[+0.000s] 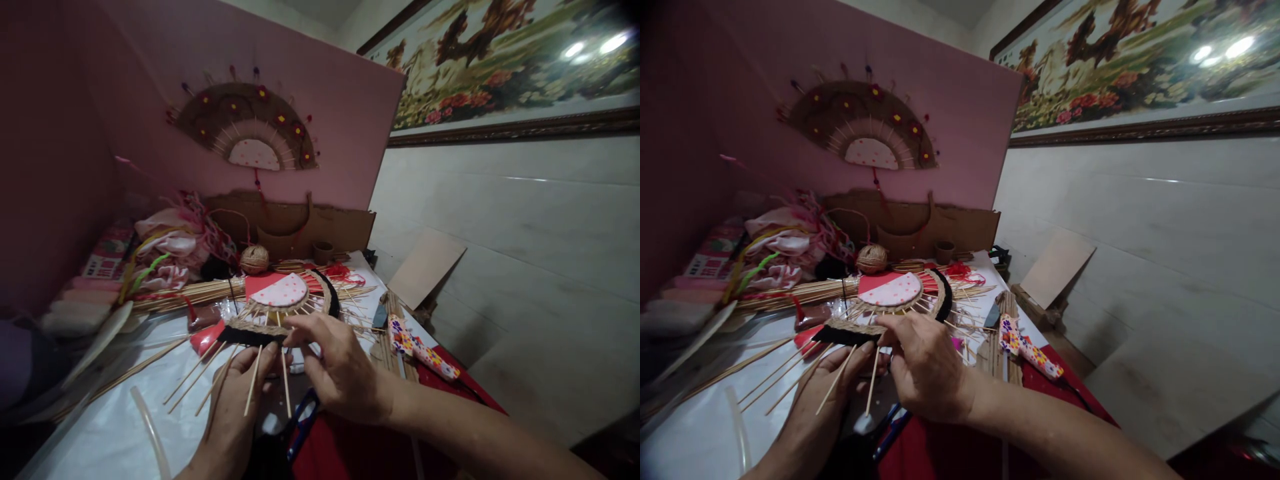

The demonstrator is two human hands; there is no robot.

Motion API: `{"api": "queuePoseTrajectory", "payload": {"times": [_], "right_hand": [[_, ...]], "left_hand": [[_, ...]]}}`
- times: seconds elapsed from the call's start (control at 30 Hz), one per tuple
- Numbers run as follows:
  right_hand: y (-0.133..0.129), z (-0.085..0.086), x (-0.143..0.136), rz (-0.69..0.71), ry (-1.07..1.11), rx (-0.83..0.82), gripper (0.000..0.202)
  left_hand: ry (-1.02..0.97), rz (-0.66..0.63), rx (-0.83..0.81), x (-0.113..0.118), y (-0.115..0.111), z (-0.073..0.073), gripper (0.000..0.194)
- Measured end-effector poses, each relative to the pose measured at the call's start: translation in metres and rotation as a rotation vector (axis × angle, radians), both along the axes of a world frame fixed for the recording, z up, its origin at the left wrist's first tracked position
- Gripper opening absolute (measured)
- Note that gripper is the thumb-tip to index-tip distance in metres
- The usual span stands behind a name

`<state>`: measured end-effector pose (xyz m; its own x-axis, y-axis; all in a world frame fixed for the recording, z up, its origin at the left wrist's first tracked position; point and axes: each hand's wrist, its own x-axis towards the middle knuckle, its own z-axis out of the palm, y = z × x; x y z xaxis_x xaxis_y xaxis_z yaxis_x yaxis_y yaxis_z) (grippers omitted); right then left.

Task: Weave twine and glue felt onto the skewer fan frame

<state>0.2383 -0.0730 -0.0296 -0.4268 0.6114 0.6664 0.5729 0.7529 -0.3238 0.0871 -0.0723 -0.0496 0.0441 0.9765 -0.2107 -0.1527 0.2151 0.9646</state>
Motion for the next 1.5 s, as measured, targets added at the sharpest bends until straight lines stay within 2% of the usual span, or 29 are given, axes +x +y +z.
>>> {"api": "queuePoseTrajectory", "payload": {"times": [0.2,0.43,0.63,0.73,0.9,1.0,1.1,1.2,1.3,1.4,1.5], "right_hand": [[0.001,0.006,0.002,-0.03,0.19,-0.018,0.041],[0.011,0.005,-0.008,-0.08,0.037,-0.249,0.038],[0.013,0.005,-0.011,-0.057,0.034,-0.27,0.029],[0.008,0.006,-0.008,0.013,0.198,-0.358,0.026],[-0.009,0.01,0.002,0.181,0.596,-0.468,0.018],[-0.018,0.015,0.008,0.234,0.813,-0.393,0.013],[-0.019,0.02,0.011,0.185,0.896,-0.293,0.008],[-0.009,0.021,0.011,0.081,0.776,-0.374,0.012],[0.006,0.017,0.008,0.005,0.517,-0.464,0.013],[0.015,0.013,0.003,-0.076,0.254,-0.414,0.013],[0.019,0.01,-0.004,-0.1,0.133,-0.369,0.016]], "left_hand": [[0.01,0.033,-0.052,0.001,0.002,-0.002,0.033],[-0.07,0.02,-0.037,0.001,0.003,-0.009,0.03],[-0.099,0.029,-0.051,0.002,0.003,-0.008,0.03],[-0.077,0.019,-0.042,0.002,0.002,-0.006,0.032],[-0.021,0.035,-0.052,0.002,0.002,-0.006,0.033],[-0.003,0.048,-0.051,0.001,0.003,-0.008,0.033],[0.019,0.049,-0.05,0.0,0.003,-0.009,0.034],[0.024,0.059,-0.046,0.001,0.002,-0.007,0.034],[0.012,0.056,-0.046,0.002,0.002,-0.005,0.034],[-0.016,0.054,-0.063,0.003,0.002,-0.003,0.03],[-0.037,0.05,-0.066,0.002,0.002,-0.003,0.028]]}}
